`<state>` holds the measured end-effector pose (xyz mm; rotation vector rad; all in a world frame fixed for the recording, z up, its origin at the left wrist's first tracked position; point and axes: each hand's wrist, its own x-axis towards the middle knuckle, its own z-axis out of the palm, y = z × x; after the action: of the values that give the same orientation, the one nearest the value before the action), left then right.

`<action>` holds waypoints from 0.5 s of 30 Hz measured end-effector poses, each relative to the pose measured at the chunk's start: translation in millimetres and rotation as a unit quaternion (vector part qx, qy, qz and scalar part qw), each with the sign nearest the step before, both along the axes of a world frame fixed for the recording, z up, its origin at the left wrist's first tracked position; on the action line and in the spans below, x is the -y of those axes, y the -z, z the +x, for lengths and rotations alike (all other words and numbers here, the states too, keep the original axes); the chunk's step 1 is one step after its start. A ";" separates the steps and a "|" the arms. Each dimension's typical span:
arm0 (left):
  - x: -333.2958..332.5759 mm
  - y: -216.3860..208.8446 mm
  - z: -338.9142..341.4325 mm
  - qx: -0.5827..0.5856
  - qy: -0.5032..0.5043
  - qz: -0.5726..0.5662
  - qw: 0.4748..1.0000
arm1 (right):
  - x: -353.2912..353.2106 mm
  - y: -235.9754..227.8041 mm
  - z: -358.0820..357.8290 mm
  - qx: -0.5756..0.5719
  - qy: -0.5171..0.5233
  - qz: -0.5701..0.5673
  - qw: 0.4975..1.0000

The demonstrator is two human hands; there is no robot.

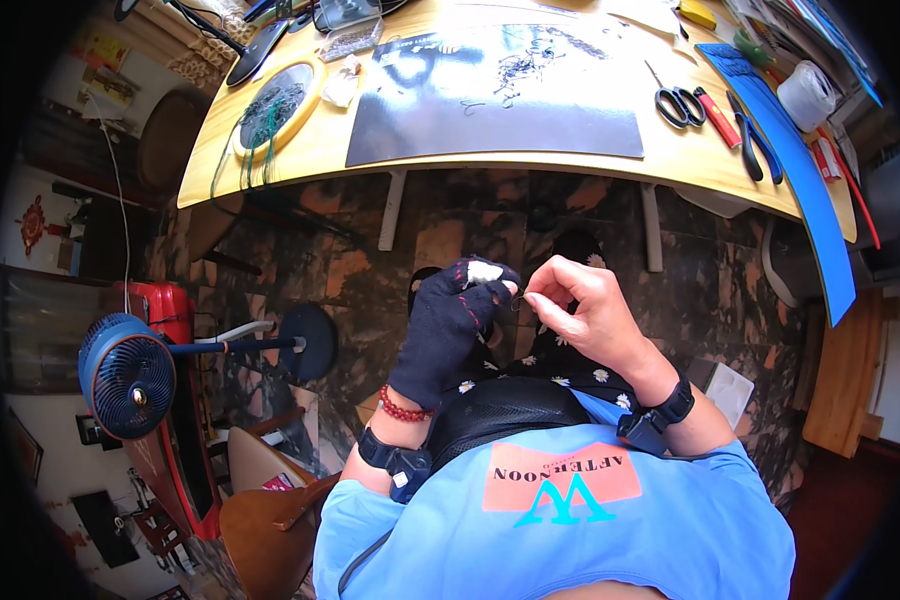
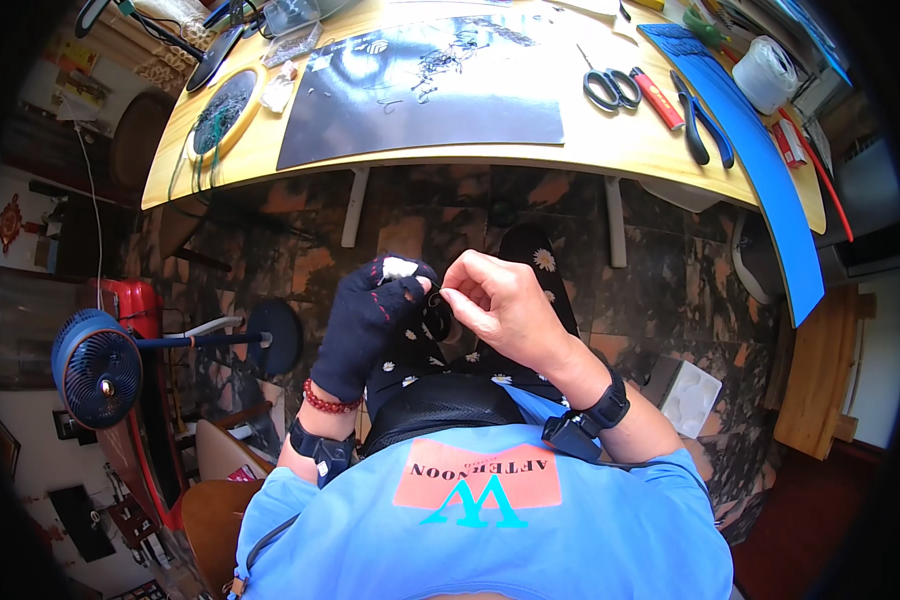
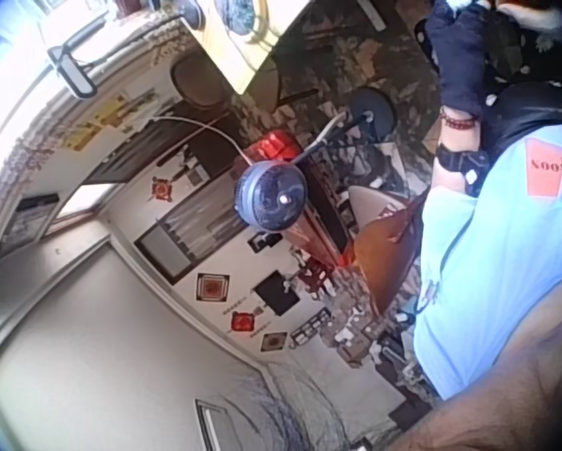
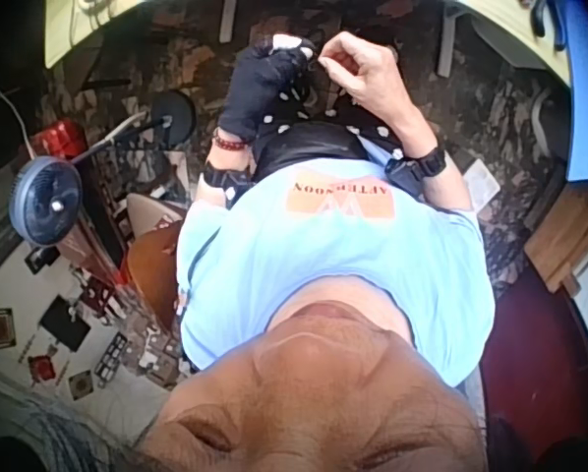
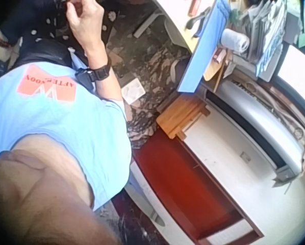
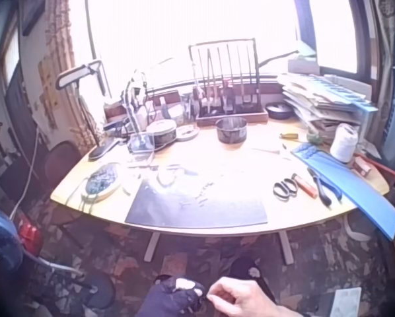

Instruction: Assembling a small object, likely a fishing lure, using wire, beads, pliers, and a lighter.

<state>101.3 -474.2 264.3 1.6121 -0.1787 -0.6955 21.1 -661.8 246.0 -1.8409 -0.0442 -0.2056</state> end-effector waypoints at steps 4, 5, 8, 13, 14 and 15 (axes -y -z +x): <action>0.2 8.1 0.0 0.028 -0.011 -0.010 1.000 | -1.3 2.6 -1.4 -0.001 0.001 0.006 1.000; -0.3 11.4 0.4 0.041 -0.008 -0.006 0.999 | -1.5 3.2 -1.7 -0.004 0.004 0.015 1.000; -2.1 16.7 3.0 0.048 -0.010 -0.021 0.999 | -0.1 2.4 -1.5 0.000 -0.005 -0.002 1.000; -6.4 19.7 6.5 0.072 -0.011 -0.027 0.997 | 1.5 2.8 -0.1 -0.004 -0.002 -0.003 1.000; -6.6 17.4 6.6 0.060 -0.024 -0.021 0.998 | 1.9 3.2 -0.1 -0.008 0.001 -0.004 1.000; -6.9 15.4 6.7 0.048 -0.037 -0.015 0.998 | 2.5 4.0 -0.6 -0.008 0.001 -0.004 1.000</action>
<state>108.1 -467.3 249.0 1.6162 -0.1981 -0.5564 20.5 -664.3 242.1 -1.8507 -0.0321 -0.1924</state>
